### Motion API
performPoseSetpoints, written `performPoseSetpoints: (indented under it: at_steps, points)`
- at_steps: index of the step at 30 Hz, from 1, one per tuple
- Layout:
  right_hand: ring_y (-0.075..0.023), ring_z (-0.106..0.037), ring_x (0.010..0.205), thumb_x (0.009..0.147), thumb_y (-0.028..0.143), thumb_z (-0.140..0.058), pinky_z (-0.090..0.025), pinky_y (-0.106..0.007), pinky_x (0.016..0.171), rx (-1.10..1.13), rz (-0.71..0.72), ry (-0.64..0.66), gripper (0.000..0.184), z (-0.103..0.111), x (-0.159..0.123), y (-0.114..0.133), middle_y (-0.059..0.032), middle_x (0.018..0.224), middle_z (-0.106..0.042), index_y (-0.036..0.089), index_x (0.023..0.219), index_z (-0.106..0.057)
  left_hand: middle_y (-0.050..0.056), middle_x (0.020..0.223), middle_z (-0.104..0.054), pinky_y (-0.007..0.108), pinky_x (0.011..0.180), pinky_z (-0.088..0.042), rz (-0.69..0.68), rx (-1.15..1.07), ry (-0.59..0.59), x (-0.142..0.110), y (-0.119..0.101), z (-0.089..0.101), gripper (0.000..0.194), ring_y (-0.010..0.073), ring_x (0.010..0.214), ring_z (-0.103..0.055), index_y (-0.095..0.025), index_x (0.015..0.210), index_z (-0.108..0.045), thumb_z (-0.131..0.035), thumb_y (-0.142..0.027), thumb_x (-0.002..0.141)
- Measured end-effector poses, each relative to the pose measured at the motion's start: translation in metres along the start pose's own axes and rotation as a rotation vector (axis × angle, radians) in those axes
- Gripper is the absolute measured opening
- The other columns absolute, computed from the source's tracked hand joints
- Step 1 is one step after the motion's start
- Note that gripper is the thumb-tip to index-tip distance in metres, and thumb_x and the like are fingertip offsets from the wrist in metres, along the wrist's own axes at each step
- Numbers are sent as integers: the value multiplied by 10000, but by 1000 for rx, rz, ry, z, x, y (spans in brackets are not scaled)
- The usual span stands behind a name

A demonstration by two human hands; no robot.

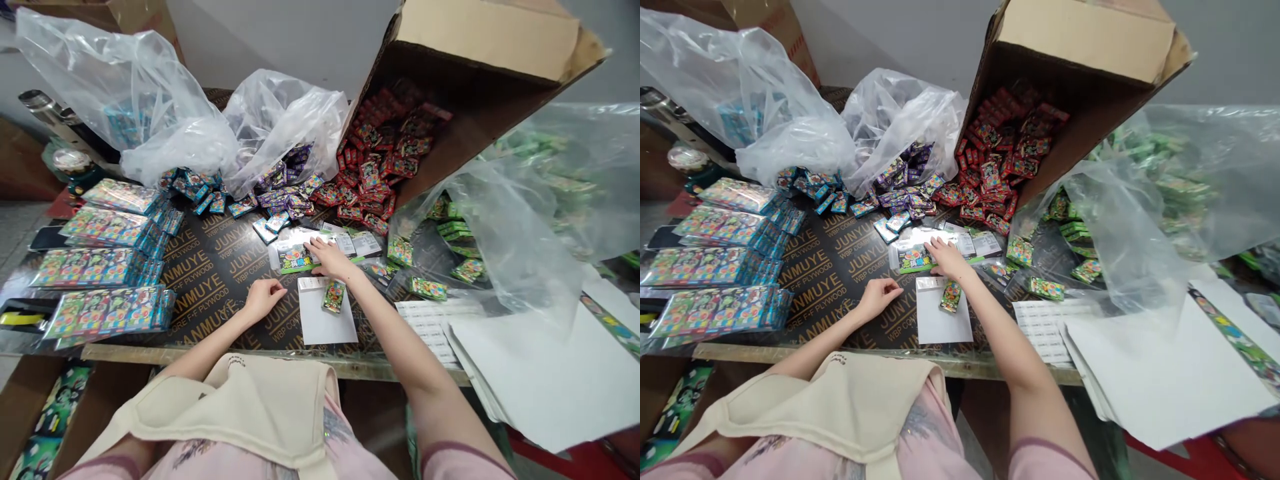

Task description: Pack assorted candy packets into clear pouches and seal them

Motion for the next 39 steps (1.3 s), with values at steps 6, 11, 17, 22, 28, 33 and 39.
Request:
performPoseSetpoints:
  at_steps: [6, 11, 17, 22, 28, 33, 39]
  points:
    - [-296, -557, 1177, 841, 211, -613, -445, -399, 947, -228, 167, 19, 467, -6, 9, 4, -226, 1285, -547, 80, 1275, -498, -10, 547, -588, 220, 519, -393, 79, -208, -48, -14, 8, 30, 256, 106, 460, -519, -139, 710, -658, -588, -376, 778]
    - [-306, -589, 1111, 897, 291, -553, -458, -416, 918, -336, 220, -34, 457, -5, 2, 13, -243, 1205, -580, 42, 1275, -482, -17, 526, -565, 219, 498, -406, 45, -310, -21, -14, 2, 28, 264, 109, 451, -533, -134, 700, -642, -609, -392, 744]
    - [-333, -543, 1161, 920, 312, -487, -453, -433, 916, -457, 293, -88, 515, -10, -6, 16, -295, 1272, -513, -3, 1322, -417, -13, 531, -574, 215, 489, -404, 1, -312, -8, -26, -4, 27, 267, 103, 452, -524, -125, 703, -651, -621, -388, 732]
    - [-293, -570, 1102, 922, 165, -399, -482, -385, 828, -491, 411, -51, 386, -14, -9, 13, -258, 1171, -575, 14, 1275, -432, 2, 564, -603, 218, 487, -411, 1, -351, -16, -35, -5, 33, 263, 103, 457, -523, -122, 715, -654, -635, -384, 709]
    - [-270, -595, 1046, 909, 178, -409, -482, -367, 791, -414, 427, -34, 344, -9, -11, 12, -239, 1136, -589, 37, 1219, -453, 4, 569, -601, 222, 487, -421, -1, -386, -18, -40, -6, 35, 270, 102, 455, -519, -120, 724, -652, -640, -388, 692]
    - [-211, -633, 848, 876, 65, -382, -464, -317, 712, -350, 374, -37, 269, -7, -20, 20, -172, 942, -643, 59, 1110, -515, -6, 538, -579, 217, 473, -412, -13, -403, -22, -43, -8, 37, 268, 103, 449, -518, -126, 697, -640, -641, -394, 684]
    - [-174, -608, 750, 906, 63, -371, -424, -280, 692, -293, 245, -132, 230, 15, -30, 23, -113, 814, -659, 102, 915, -598, -2, 515, -569, 231, 477, -426, 22, -433, 5, -44, -5, 38, 326, 119, 453, -531, -121, 689, -647, -668, -445, 669]
Point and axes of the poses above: each hand's wrist, its own x-axis towards the middle knuckle, its own z-axis out of the back of the hand, y = z × x, the point moved 5 cm from there along x, towards the middle knuckle
